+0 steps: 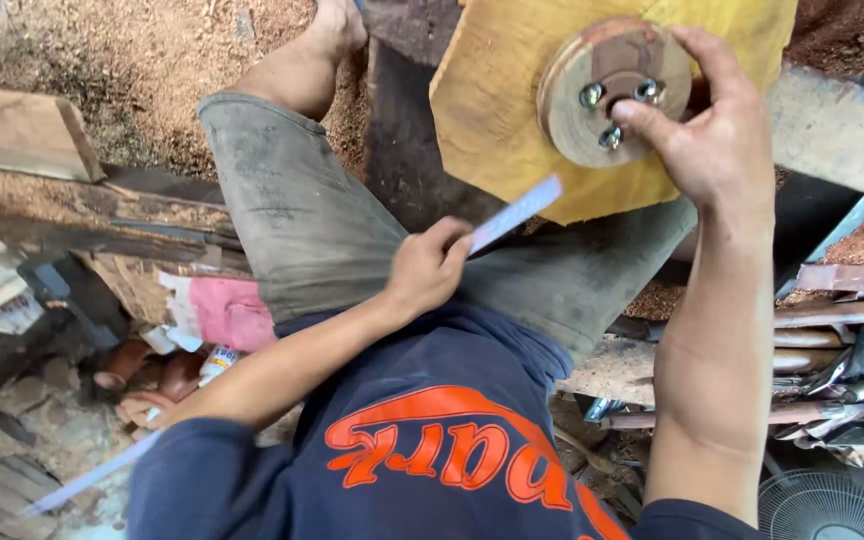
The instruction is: Measure and assemble wooden components in a workshop.
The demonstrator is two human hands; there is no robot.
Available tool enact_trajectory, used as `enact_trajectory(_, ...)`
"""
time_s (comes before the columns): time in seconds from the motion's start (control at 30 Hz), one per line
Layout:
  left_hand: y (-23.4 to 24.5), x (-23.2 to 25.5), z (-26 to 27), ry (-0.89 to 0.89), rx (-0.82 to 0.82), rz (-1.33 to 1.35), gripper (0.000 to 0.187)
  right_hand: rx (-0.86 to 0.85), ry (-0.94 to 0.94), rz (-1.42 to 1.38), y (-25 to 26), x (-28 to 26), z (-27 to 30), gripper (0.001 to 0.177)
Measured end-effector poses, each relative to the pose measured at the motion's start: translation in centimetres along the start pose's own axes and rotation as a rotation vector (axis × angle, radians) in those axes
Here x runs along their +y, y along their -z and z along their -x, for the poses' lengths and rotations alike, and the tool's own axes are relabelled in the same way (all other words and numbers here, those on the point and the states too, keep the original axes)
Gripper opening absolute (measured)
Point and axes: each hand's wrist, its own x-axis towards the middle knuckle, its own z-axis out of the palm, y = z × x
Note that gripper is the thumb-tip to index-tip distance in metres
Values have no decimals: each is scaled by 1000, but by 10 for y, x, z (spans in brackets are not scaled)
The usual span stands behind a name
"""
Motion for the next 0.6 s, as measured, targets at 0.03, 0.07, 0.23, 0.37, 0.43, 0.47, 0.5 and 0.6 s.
enact_trajectory(0.03,-21,-5,1,44,39,106,16,31,140,71,-1,1,2,69)
enact_trajectory(0.07,-38,-13,2,50,43,107,16,24,143,68,0,-7,3,69)
enact_trajectory(0.23,-90,-16,-7,63,193,450,20,-11,-157,-189,3,-29,-2,63)
enact_trajectory(0.37,-89,1,-14,88,196,473,20,-26,-33,-240,-1,-9,3,61)
enact_trajectory(0.43,-88,7,-17,108,177,532,19,-42,-53,-317,-1,-8,2,62)
enact_trajectory(0.47,-87,7,-19,115,173,529,19,-44,-61,-321,-1,-8,2,62)
enact_trajectory(0.5,-87,7,-20,125,161,567,19,-46,-81,-335,-1,-8,2,60)
enact_trajectory(0.6,-86,6,-22,130,138,617,19,-61,-62,-330,0,-3,4,54)
